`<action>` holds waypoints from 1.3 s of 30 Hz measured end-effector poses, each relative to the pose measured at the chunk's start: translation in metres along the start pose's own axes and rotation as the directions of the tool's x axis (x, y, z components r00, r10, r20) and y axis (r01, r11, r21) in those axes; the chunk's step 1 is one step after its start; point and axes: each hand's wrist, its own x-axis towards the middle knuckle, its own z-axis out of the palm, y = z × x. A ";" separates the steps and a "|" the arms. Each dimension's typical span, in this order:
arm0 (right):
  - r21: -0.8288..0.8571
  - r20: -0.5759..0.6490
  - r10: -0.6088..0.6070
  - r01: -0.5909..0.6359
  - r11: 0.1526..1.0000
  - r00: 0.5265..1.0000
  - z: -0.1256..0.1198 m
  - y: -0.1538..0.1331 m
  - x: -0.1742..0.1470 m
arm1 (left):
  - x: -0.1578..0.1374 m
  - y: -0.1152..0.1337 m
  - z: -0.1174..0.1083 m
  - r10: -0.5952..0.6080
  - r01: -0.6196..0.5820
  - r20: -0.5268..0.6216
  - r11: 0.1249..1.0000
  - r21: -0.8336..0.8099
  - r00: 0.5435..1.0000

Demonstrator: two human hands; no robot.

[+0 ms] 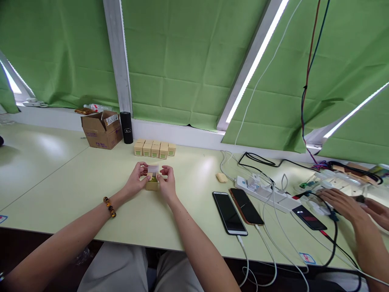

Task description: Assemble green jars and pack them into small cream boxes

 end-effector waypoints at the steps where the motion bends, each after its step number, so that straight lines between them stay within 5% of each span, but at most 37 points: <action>1: -0.013 0.003 0.000 0.000 1.000 1.000 0.000 0.001 0.000 | 0.000 -0.001 0.000 -0.005 0.005 0.004 1.000 -0.005 1.000; 11: -0.070 0.045 -0.013 0.016 0.997 0.999 0.001 -0.006 -0.001 | -0.001 0.005 0.000 0.076 -0.077 0.020 0.992 0.097 0.997; 23: -0.161 0.035 -0.383 0.384 0.909 0.923 -0.009 -0.025 -0.011 | 0.000 0.008 -0.006 0.088 -0.092 0.029 0.984 0.151 0.996; 31: -0.246 0.075 -0.457 0.461 0.853 0.886 -0.010 -0.017 -0.010 | -0.002 0.019 -0.028 0.348 -0.374 0.141 0.823 0.428 0.927; 39: -0.305 0.112 -0.521 0.528 0.792 0.846 -0.011 -0.013 -0.009 | -0.004 0.007 -0.027 0.373 -0.412 0.188 0.727 0.549 0.908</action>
